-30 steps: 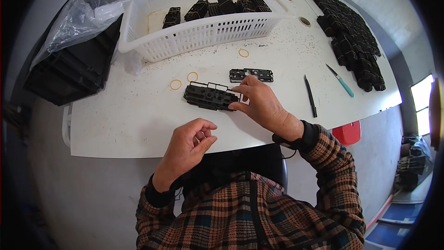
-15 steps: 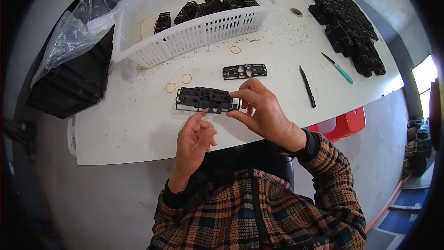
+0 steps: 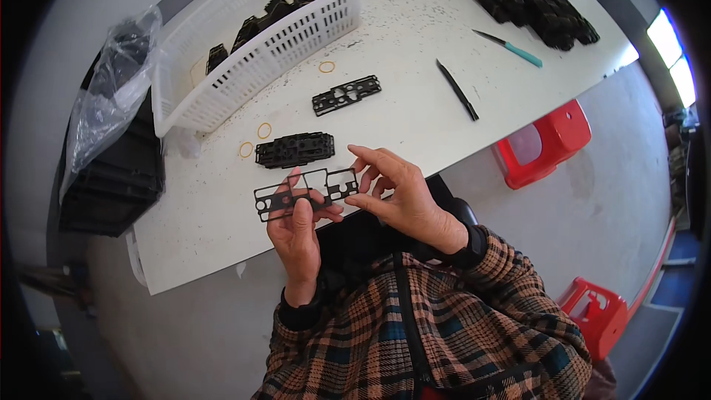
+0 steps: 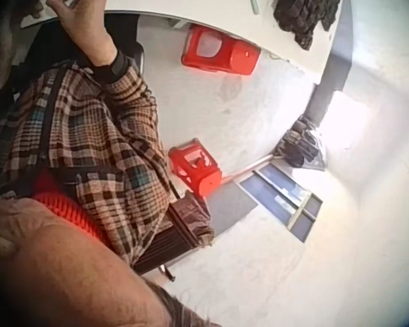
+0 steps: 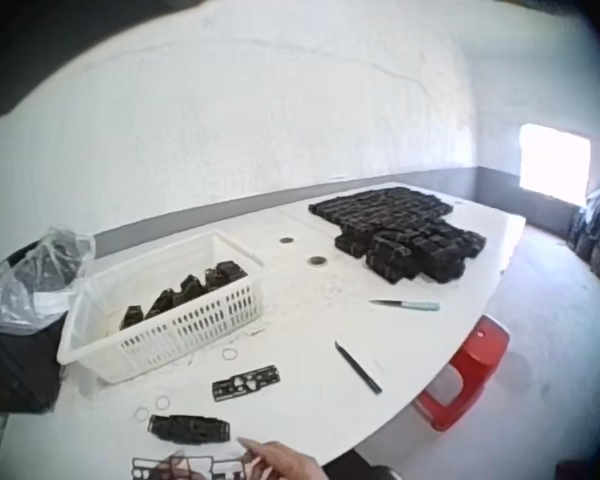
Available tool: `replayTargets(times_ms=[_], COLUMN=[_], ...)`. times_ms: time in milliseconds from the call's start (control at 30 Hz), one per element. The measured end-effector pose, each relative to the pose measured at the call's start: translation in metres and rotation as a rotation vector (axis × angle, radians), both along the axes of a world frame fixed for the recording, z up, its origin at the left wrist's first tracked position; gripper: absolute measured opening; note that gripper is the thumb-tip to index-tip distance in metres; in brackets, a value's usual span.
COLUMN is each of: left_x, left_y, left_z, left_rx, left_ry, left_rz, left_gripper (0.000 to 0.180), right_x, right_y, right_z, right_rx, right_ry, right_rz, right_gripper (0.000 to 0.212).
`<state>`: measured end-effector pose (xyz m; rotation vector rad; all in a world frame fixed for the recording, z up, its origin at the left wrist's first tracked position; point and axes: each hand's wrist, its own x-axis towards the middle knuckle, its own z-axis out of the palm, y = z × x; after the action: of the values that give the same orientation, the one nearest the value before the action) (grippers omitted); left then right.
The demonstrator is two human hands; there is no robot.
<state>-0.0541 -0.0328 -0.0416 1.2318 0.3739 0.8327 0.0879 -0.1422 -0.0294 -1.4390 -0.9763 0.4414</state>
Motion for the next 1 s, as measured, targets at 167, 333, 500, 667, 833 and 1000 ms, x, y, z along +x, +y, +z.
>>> replayTargets(times_ms=[167,333,500,667,833,1000], left_x=[0.007,0.004,0.002,0.002,0.003,0.040], left_y=[-0.011,-0.004,-0.030,-0.043,-0.042,-0.037], left_z=[0.008,0.015,0.023,0.039,0.048,0.029], left_rx=[0.036,0.135,0.089,0.072,0.178,0.112], left_ry=[-0.032,0.068,0.138,0.237,0.197,0.130], left_rz=[-0.001,-0.116,-0.110,-0.033,0.078,-0.026], left_gripper=[0.042,0.039,0.036,0.041,0.048,0.048], right_x=[-0.004,-0.001,-0.001,0.008,0.006,0.020], right_y=[-0.014,-0.026,-0.038,-0.047,-0.031,-0.044], right_z=[-0.010,-0.017,-0.018,-0.010,-0.022,-0.025], right_rx=[0.005,0.098,0.105,-0.066,0.219,0.118], right_ry=[0.182,0.459,0.552,0.608,0.657,0.638], right_rz=[0.040,0.187,0.194,0.174,0.410,0.226], right_gripper=[0.050,0.042,0.037,0.036,0.037,0.041])
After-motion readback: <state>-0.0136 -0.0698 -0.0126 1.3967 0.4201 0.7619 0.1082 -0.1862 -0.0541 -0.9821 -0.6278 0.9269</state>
